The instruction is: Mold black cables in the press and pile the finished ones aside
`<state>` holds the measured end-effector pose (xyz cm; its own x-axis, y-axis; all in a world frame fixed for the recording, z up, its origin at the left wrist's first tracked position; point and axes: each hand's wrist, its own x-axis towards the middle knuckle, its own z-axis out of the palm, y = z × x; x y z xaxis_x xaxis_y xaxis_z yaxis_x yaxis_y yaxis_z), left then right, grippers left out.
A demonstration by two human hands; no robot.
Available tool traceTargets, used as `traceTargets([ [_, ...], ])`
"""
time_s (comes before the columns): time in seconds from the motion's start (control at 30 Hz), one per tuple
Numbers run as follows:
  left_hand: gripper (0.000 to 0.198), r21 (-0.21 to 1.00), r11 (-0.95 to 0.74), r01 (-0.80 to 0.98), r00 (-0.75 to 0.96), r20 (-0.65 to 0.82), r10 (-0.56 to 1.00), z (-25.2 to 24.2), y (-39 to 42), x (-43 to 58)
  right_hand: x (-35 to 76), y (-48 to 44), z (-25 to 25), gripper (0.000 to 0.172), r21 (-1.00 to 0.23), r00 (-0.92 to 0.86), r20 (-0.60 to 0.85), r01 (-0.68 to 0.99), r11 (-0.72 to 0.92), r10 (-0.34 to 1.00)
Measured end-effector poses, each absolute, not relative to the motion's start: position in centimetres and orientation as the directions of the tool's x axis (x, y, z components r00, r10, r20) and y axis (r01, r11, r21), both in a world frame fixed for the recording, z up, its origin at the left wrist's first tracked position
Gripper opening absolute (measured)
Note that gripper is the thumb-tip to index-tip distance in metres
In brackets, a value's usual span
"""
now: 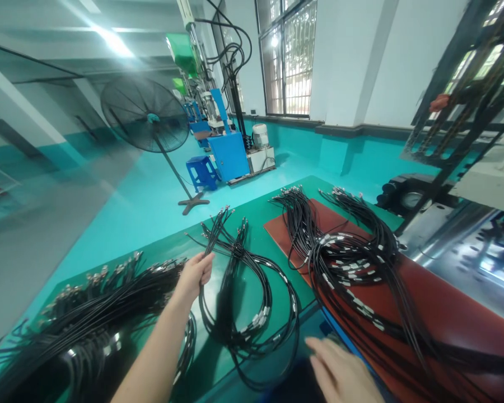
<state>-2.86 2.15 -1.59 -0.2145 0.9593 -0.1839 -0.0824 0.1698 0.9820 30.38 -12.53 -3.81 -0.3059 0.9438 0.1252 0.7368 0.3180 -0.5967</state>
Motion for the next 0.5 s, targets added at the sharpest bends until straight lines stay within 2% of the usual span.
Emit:
traceTargets([
  [0.07, 0.035, 0.981, 0.178, 0.08, -0.291, -0.148, 0.945, -3.2, 2.8, -2.5, 27.0, -8.9, -3.6, 0.033, -0.59, -0.37, 0.043, 0.74, 0.322, 0.928],
  [0.13, 0.034, 0.927, 0.181, 0.327, -0.354, -0.058, 0.934, -4.8, 3.9, -2.1, 23.9, -5.9, -3.4, 0.034, -0.572, -0.386, 0.014, 0.753, 0.324, 0.923],
  [0.23, 0.03, 0.802, 0.178, 0.571, -0.326, 0.022, 0.945, -6.9, 5.4, -1.8, 20.2, -2.3, -3.8, 0.052, -0.475, -0.318, -0.027, 0.838, 0.267, 0.948],
  [0.3, 0.025, 0.786, 0.184, 0.59, -0.295, -0.003, 0.956, -7.7, 6.1, -2.0, 18.7, -0.6, -4.5, 0.057, -0.429, -0.253, -0.075, 0.881, 0.198, 0.965],
  [0.43, 0.02, 0.808, 0.196, 0.555, -0.298, -0.026, 0.954, -7.4, 5.9, -2.7, 17.4, 1.2, -4.7, 0.03, -0.485, -0.227, -0.17, 0.866, 0.118, 0.959],
  [0.5, 0.021, 0.86, 0.221, 0.46, -0.329, -0.067, 0.942, -6.3, 4.8, -3.0, 17.3, 0.7, -3.4, 0.023, -0.582, -0.29, -0.155, 0.799, 0.15, 0.944],
])
